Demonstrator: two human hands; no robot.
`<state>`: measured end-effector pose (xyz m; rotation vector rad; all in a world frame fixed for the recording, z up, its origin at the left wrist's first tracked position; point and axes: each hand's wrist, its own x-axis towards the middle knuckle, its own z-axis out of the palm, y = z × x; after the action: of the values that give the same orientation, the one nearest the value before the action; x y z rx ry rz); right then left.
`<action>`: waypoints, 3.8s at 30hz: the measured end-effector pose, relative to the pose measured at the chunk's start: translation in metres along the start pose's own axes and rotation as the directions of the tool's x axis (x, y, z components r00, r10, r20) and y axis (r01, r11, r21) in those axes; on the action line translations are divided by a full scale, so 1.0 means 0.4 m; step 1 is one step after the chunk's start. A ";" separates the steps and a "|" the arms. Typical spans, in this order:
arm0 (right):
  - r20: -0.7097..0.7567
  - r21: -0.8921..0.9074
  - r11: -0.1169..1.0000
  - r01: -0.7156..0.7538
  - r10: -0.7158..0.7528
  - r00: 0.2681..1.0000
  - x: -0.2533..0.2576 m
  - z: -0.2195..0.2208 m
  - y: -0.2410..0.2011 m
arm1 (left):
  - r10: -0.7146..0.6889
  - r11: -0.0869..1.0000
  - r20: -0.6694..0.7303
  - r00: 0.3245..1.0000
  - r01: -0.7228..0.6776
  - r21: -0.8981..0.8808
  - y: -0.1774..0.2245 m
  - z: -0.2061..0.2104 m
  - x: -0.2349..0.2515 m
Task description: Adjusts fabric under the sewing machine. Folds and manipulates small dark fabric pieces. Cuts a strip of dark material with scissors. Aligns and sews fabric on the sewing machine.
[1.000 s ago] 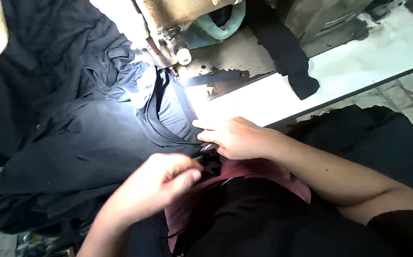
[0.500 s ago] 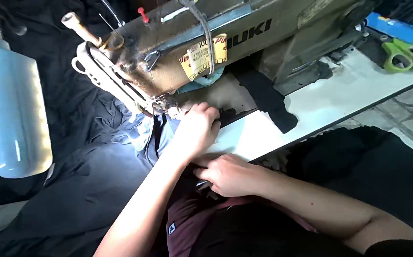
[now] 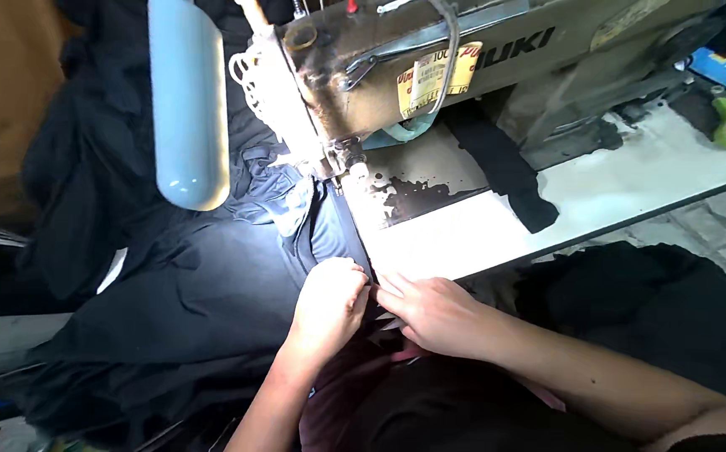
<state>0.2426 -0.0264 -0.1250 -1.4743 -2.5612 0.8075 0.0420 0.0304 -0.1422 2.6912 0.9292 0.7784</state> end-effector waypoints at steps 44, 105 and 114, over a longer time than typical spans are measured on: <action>-0.246 -0.119 0.987 0.112 -0.138 0.959 -0.012 0.057 0.023 | -0.086 0.996 0.012 0.996 0.086 0.027 -0.074 0.035 0.006; -0.484 -0.197 0.944 0.264 -0.328 0.812 0.184 -0.029 0.158 | -0.370 0.888 0.225 0.901 0.415 -0.198 -0.052 -0.020 0.121; -0.605 -0.110 0.976 0.190 -0.217 0.766 0.160 -0.019 0.199 | -0.376 0.887 0.184 0.908 0.410 -0.213 -0.054 -0.013 0.112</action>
<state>0.2732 0.0611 -0.1684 -1.1725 -2.1742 0.1826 0.0579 0.0752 -0.1265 2.2048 1.2034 0.5676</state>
